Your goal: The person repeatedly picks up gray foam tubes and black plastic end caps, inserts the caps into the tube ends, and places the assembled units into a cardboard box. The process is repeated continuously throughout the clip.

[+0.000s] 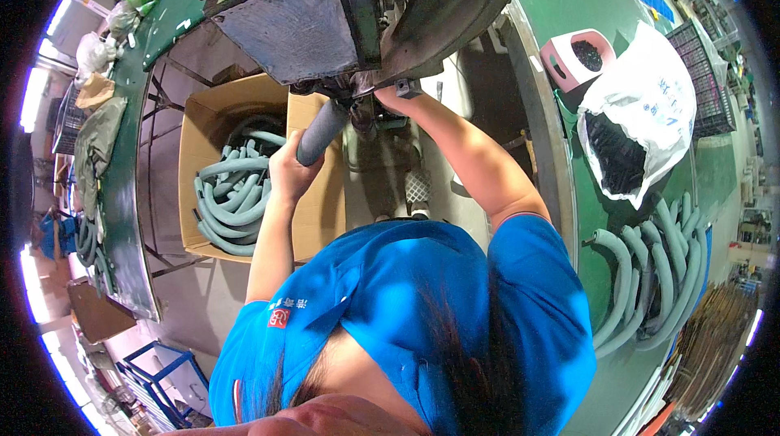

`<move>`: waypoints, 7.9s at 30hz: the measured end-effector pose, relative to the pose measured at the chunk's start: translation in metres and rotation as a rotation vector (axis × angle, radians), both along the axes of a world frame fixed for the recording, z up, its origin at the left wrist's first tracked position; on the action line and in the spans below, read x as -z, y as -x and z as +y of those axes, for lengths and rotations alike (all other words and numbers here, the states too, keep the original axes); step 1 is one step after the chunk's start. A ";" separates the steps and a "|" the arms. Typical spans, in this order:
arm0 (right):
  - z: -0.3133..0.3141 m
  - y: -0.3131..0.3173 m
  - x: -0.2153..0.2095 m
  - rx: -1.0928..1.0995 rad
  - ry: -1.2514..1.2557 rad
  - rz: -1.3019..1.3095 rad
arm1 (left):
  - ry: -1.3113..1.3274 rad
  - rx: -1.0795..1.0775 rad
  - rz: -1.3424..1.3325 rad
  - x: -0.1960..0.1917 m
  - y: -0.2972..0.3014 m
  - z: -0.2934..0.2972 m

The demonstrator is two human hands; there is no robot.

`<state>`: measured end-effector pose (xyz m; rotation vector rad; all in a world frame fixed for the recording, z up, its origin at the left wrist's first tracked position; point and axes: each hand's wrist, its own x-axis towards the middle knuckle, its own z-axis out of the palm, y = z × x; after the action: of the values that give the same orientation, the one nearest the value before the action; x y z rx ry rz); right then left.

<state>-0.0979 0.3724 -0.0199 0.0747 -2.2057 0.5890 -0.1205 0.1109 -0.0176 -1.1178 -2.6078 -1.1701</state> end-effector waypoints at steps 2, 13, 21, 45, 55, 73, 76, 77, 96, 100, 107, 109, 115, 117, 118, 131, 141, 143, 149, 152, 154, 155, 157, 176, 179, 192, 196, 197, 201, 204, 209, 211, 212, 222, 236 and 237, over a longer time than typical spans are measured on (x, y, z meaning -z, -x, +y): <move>0.015 0.004 0.036 0.093 -0.084 -0.107 | 0.022 -0.003 -0.018 -0.006 -0.004 0.000; 0.020 0.002 0.063 -0.129 0.439 -0.566 | 0.028 0.100 -0.089 -0.003 0.014 -0.006; 0.029 0.012 0.085 -0.003 0.201 -0.709 | 0.198 0.131 -0.224 -0.002 0.017 -0.016; 0.016 -0.005 0.063 0.058 0.524 -0.673 | 0.264 0.257 -0.238 -0.003 0.038 -0.011; -0.024 -0.044 -0.032 -0.017 0.935 -0.839 | 0.250 0.382 -0.204 -0.053 0.037 -0.036; -0.116 -0.236 -0.094 -0.498 1.742 -0.987 | 0.230 0.811 -0.300 -0.070 -0.097 -0.068; -0.118 -0.251 -0.091 -0.525 1.658 -1.006 | 0.237 0.850 -0.289 -0.068 -0.109 -0.050; -0.118 -0.257 -0.084 -0.610 1.692 -0.960 | 0.245 0.860 -0.307 -0.069 -0.113 -0.046; -0.039 -0.291 -0.061 -0.475 2.026 0.087 | 0.054 0.145 -0.590 -0.055 -0.139 0.010; -0.011 -0.317 0.051 0.662 1.403 0.144 | -0.690 0.439 -0.873 -0.075 -0.126 0.024; -0.046 -0.323 0.030 -0.597 1.958 0.090 | -0.519 0.034 -1.492 0.052 -0.091 -0.043; -0.049 -0.319 0.027 -0.556 1.783 -0.124 | 0.354 0.009 -1.181 0.079 -0.083 -0.053; -0.073 -0.320 0.004 -0.462 1.306 -0.474 | -0.410 0.845 -0.632 -0.081 -0.151 0.088; -0.073 -0.317 0.001 -0.481 1.289 -0.495 | -0.650 0.960 -0.746 -0.109 -0.176 0.121; -0.076 -0.315 -0.003 -0.479 1.284 -0.461 | -0.670 0.901 -0.740 -0.116 -0.190 0.126; -0.093 -0.332 0.038 -0.434 1.187 -0.528 | -0.635 0.637 -0.777 -0.088 -0.219 0.126; -0.092 -0.321 0.052 -0.706 1.865 -0.563 | -0.184 0.946 -1.039 -0.125 -0.202 0.116; -0.094 -0.317 0.049 -0.813 2.479 -0.583 | -0.193 0.932 -0.965 -0.130 -0.200 0.111; -0.097 -0.319 0.055 -0.757 1.530 -0.534 | -0.368 1.523 -0.663 -0.122 -0.147 0.130; -0.085 -0.317 0.037 -0.712 1.221 -0.501 | -0.546 1.510 -0.628 -0.102 -0.150 0.128; -0.096 -0.313 0.051 -0.672 1.366 -0.442 | -0.533 1.310 -0.794 -0.079 -0.162 0.105; -0.118 -0.305 0.095 -0.614 1.581 -0.369 | -0.590 1.324 -0.819 -0.074 -0.169 0.109; -0.124 -0.301 0.114 -0.593 1.691 -0.336 | -0.685 1.242 -0.641 -0.075 -0.172 0.116; -0.071 -0.315 0.016 -0.570 1.101 -0.536 | -0.105 0.691 0.017 -0.169 -0.159 0.073; -0.087 -0.314 0.070 -0.596 1.232 -0.524 | -0.285 0.985 -0.424 -0.172 -0.138 0.067; -0.064 -0.301 0.023 -0.539 0.680 -0.406 | 0.015 0.625 -0.644 -0.055 -0.203 0.119; 0.053 -0.348 0.021 -0.114 0.177 -0.792 | 0.178 0.616 -0.747 -0.049 -0.189 0.108; 0.095 -0.355 0.008 0.315 0.160 -0.973 | 0.233 0.559 -0.704 -0.051 -0.188 0.104; 0.250 -0.433 0.055 1.176 -0.096 -0.975 | 0.232 0.486 -0.523 -0.057 -0.196 0.087; 0.306 -0.441 0.062 1.355 -0.149 -1.128 | 0.250 0.383 -0.451 -0.051 -0.199 0.073; 0.339 -0.455 0.092 1.423 0.171 -1.147 | 0.254 0.353 -0.405 -0.064 -0.193 0.069; 0.347 -0.453 0.089 1.339 0.192 -1.287 | 0.243 0.371 -0.382 -0.072 -0.193 0.064; 0.345 -0.449 0.082 1.327 0.157 -1.385 | 0.244 0.362 -0.383 -0.074 -0.193 0.062; 0.225 -0.400 -0.033 0.469 0.689 -0.691 | -0.034 0.645 -0.522 -0.072 -0.171 0.039; -0.001 -0.264 -0.072 -0.675 1.513 -0.429 | -0.049 0.827 -0.333 -0.107 -0.152 0.036; -0.004 -0.261 -0.076 -0.703 1.544 -0.457 | -0.027 0.776 -0.310 -0.109 -0.155 0.033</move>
<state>0.1626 0.3685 0.0565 -0.1192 -1.4606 2.6942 0.0340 0.1437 0.0914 -2.2102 -2.3746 -1.5895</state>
